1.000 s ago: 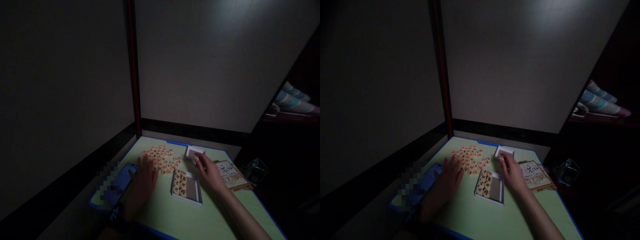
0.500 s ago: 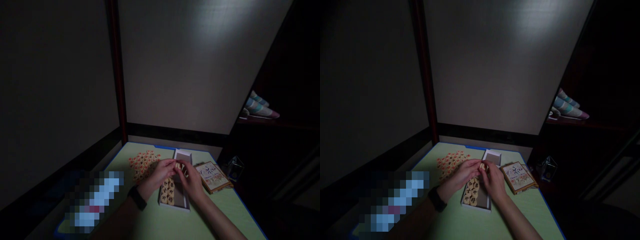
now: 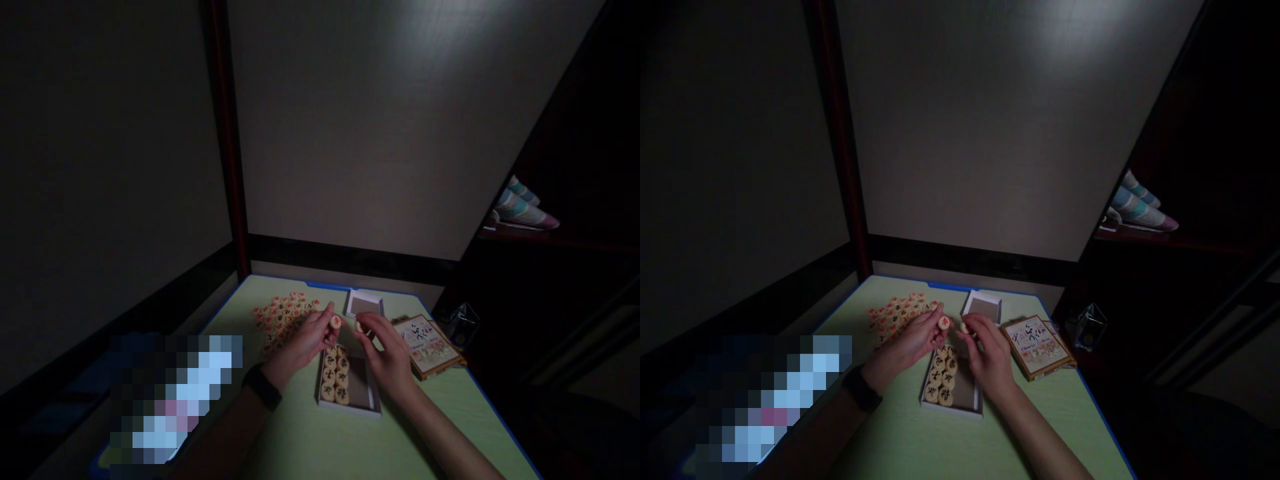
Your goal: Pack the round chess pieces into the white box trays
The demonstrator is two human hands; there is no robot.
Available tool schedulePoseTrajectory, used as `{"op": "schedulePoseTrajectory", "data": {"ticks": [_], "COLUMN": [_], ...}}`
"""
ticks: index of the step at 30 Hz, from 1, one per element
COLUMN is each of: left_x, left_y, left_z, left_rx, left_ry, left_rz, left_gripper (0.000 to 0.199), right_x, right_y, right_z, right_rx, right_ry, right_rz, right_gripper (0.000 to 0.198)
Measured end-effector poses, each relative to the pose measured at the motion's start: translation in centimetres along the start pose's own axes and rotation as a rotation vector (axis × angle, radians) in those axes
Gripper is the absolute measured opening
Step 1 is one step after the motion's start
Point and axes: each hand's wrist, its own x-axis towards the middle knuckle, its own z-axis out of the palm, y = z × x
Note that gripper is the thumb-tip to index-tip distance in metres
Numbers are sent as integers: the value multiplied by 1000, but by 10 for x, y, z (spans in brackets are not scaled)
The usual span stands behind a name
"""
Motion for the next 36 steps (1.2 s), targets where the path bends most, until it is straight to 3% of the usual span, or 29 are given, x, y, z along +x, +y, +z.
{"op": "schedulePoseTrajectory", "data": {"ticks": [7,13,19,26,32,36], "left_x": [-1,2,-2,-3,-5,-7], "left_y": [-13,-17,-13,-11,-6,-6], "left_z": [8,5,7,7,6,7], "left_rx": [200,317,81,29,-76,-76], "left_ry": [-11,-24,-135,-136,-201,-219], "left_rz": [31,42,-33,-68,-76,-67], "left_gripper": [66,73,63,65,55,54], "right_x": [-6,-6,-7,-6,0,4], "right_y": [-9,-10,-7,-6,-4,-4], "right_z": [8,10,8,8,1,-5], "right_rx": [-20,-35,-43,14,84,55], "right_ry": [-126,-126,-88,-92,93,97], "right_rz": [-49,-60,8,85,219,166], "right_gripper": [24,25,23,24,29,30]}}
